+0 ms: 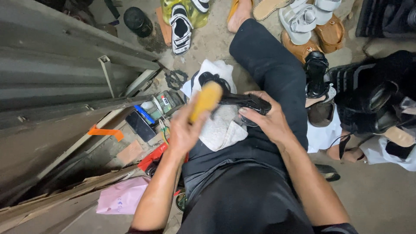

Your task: The person scrubs a black sandal with a brush and then uses a yellow sponge to wipe the surface. The sandal is held on a white cloth placed on the person's lap while sitting on the floor.

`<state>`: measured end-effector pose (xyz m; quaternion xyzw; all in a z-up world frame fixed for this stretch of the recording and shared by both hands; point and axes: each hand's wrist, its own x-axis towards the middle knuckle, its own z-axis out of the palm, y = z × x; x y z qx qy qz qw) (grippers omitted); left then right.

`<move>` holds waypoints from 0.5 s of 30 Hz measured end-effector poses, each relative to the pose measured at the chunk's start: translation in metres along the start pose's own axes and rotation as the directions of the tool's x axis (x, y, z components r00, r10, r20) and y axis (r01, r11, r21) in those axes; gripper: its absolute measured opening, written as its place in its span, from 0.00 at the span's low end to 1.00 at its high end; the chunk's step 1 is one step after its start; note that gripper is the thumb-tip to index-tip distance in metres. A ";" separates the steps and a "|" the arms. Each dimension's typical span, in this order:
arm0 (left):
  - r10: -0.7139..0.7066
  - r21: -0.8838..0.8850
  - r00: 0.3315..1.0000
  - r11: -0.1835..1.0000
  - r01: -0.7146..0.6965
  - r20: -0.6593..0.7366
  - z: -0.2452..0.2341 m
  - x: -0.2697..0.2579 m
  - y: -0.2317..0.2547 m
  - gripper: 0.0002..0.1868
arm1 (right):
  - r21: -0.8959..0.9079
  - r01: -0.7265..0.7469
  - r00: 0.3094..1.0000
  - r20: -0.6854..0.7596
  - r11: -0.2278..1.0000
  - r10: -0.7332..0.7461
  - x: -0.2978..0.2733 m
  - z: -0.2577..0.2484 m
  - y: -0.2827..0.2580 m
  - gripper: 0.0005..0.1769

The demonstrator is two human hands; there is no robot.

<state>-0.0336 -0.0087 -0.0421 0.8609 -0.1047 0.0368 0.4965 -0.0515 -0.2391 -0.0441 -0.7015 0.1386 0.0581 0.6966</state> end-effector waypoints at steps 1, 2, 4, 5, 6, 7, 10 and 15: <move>0.001 0.004 1.000 1.000 -0.001 0.002 -0.007 -0.001 0.000 0.28 | 0.004 0.000 1.000 0.000 1.000 0.000 0.001 -0.001 0.003 0.25; -0.037 0.015 0.999 0.999 0.037 0.014 -0.011 0.000 -0.001 0.29 | -0.002 0.052 0.998 0.043 0.999 -0.052 0.002 -0.005 0.005 0.25; -0.077 0.023 0.996 0.997 0.076 0.032 -0.012 0.000 0.002 0.30 | -0.009 0.099 0.992 0.082 0.995 -0.098 0.004 -0.014 0.009 0.26; -0.101 0.001 0.991 0.995 0.102 0.082 -0.010 -0.002 0.005 0.30 | -0.010 0.092 0.992 0.089 0.996 -0.091 0.004 -0.019 0.011 0.25; -0.127 -0.010 0.985 0.992 0.129 0.117 -0.013 -0.005 0.006 0.30 | -0.004 0.092 0.990 0.112 0.996 -0.091 0.007 -0.019 0.012 0.25; -0.132 -0.004 0.985 0.991 0.133 0.109 -0.016 -0.003 0.003 0.30 | 0.000 0.092 0.988 0.122 0.996 -0.092 0.006 -0.019 0.011 0.25; -0.218 -0.016 0.975 0.976 0.219 0.037 -0.020 0.008 0.003 0.29 | -0.027 0.068 0.991 0.119 0.997 -0.064 0.006 -0.021 0.007 0.25; -0.366 0.014 0.930 0.931 0.365 0.042 -0.017 0.014 -0.019 0.28 | -0.036 0.027 0.987 0.161 0.999 -0.021 0.005 -0.023 0.010 0.26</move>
